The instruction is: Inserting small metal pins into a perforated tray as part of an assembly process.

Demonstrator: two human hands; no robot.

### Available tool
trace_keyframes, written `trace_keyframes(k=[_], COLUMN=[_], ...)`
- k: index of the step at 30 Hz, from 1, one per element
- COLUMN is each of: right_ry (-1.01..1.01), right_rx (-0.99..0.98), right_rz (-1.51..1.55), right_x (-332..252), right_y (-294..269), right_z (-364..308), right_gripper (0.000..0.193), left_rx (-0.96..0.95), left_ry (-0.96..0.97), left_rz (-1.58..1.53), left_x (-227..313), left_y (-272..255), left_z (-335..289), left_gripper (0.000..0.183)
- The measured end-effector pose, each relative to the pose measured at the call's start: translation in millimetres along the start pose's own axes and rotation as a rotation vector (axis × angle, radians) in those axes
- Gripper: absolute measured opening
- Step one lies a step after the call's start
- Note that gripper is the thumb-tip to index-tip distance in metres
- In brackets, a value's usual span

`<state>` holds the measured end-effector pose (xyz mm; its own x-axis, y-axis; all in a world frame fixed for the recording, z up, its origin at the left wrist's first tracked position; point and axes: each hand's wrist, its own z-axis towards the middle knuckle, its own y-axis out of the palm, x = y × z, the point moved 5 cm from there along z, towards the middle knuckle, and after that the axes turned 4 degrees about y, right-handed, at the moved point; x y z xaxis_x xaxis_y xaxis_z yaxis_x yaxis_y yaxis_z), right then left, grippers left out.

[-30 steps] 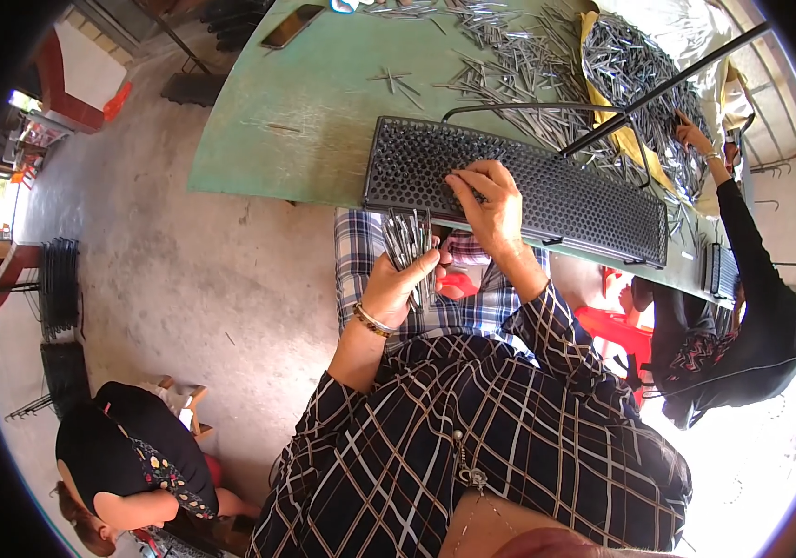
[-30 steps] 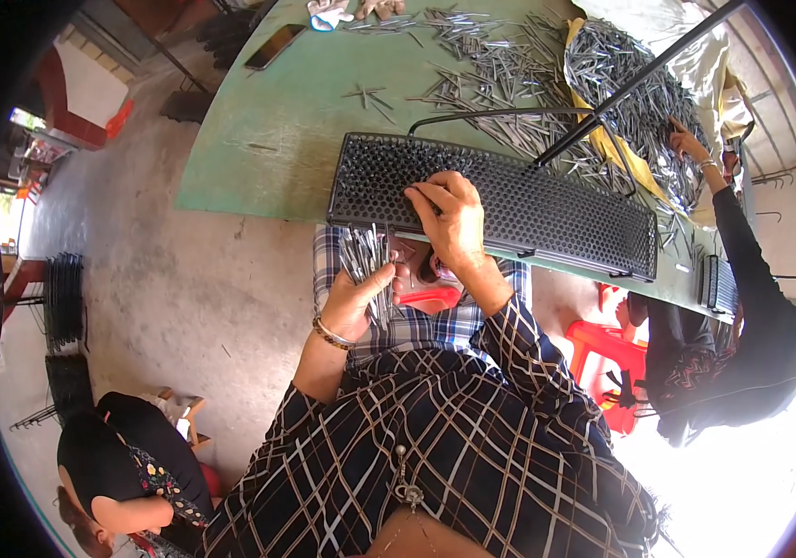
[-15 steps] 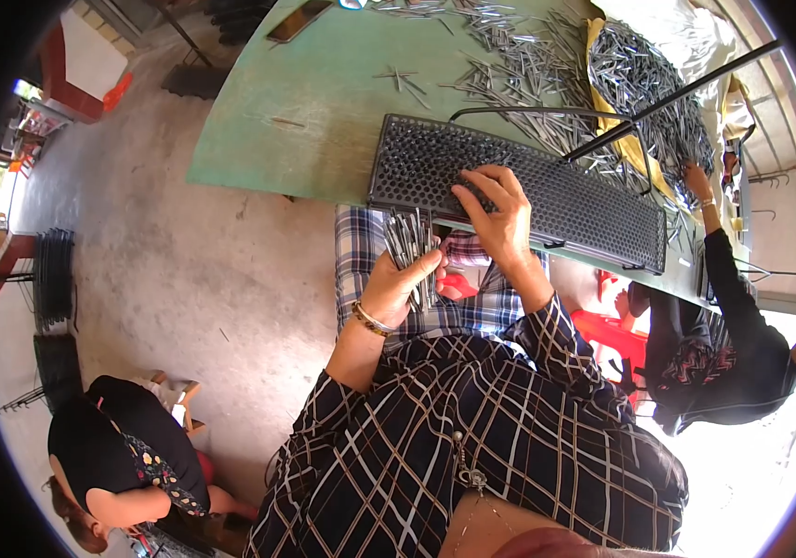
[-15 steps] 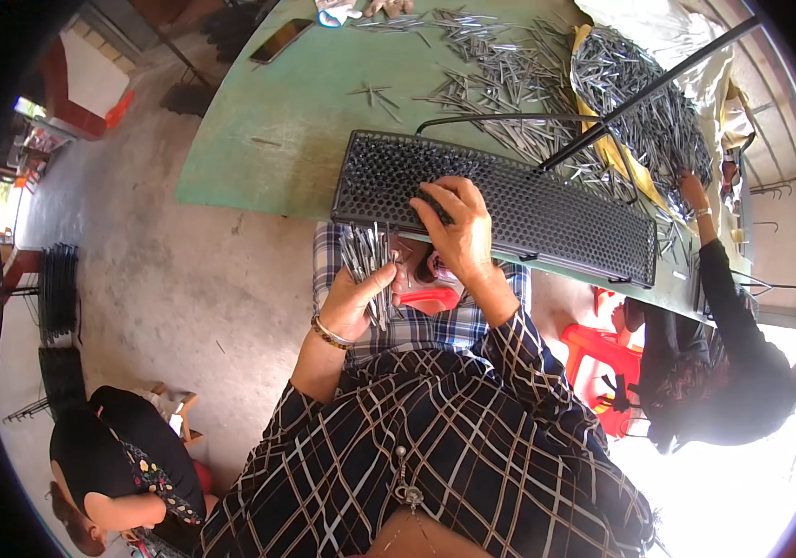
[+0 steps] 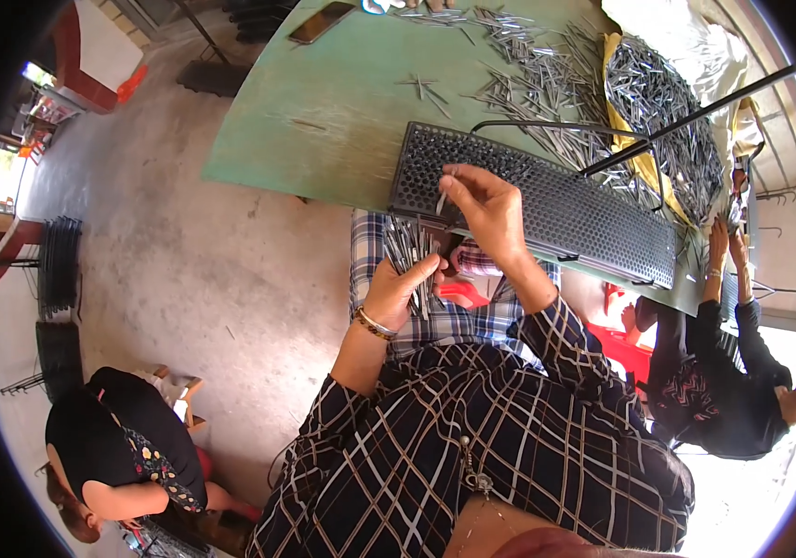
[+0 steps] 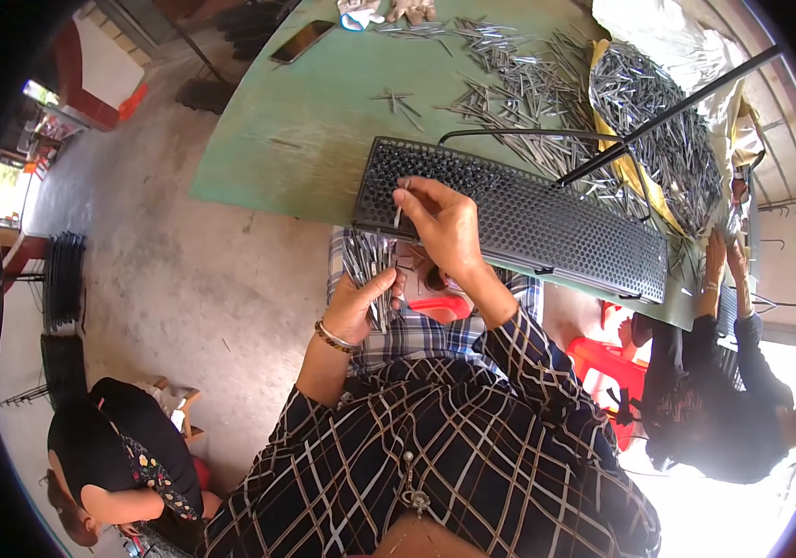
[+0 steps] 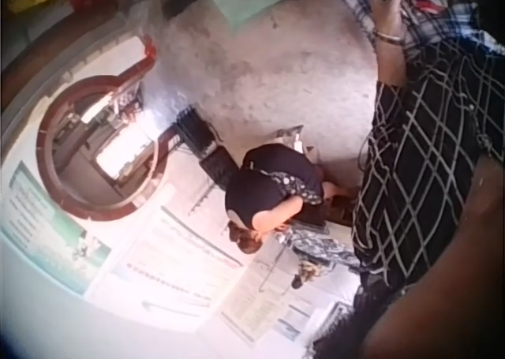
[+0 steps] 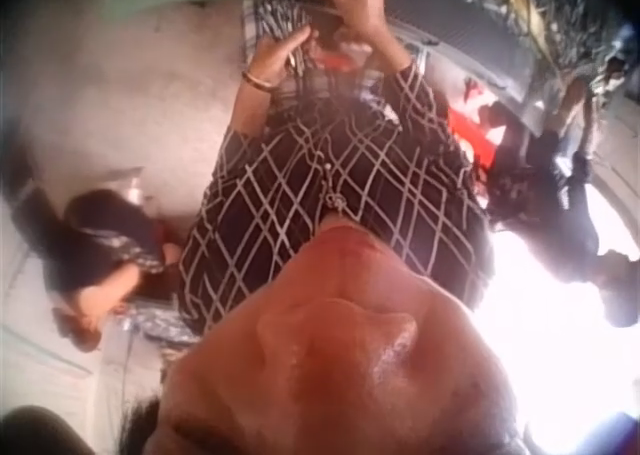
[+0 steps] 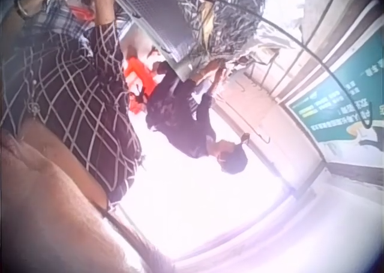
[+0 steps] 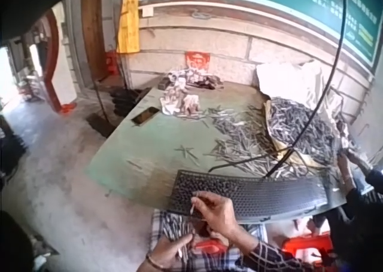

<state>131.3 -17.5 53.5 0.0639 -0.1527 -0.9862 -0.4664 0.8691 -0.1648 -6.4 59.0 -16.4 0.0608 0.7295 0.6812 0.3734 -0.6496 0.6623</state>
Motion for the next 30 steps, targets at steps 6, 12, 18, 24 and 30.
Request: trace_keyframes(k=[6, 12, 18, 24, 30], right_ry=[-0.353, -0.533, -0.558, -0.805, -0.828], right_rx=[0.092, 0.101, 0.091, 0.117, 0.123], right_rz=[-0.204, -0.458, -0.505, -0.655, -0.726], right_x=[-8, -10, -6, -10, -9], right_y=[32, 40, 40, 44, 42], right_z=[21, 20, 15, 11, 8], right_gripper=[0.025, 0.019, 0.018, 0.016, 0.015], left_rx=[0.027, 0.037, 0.038, 0.033, 0.040], left_ry=[-0.005, -0.012, -0.021, -0.026, -0.036], left_rz=[-0.001, -0.048, -0.076, -0.077, -0.030], left_x=[3, 4, 6, 5, 1], left_y=[-8, -11, -11, -8, -11], left_z=[-2, -5, -5, -4, -6], left_gripper=[0.016, 0.016, 0.017, 0.017, 0.022])
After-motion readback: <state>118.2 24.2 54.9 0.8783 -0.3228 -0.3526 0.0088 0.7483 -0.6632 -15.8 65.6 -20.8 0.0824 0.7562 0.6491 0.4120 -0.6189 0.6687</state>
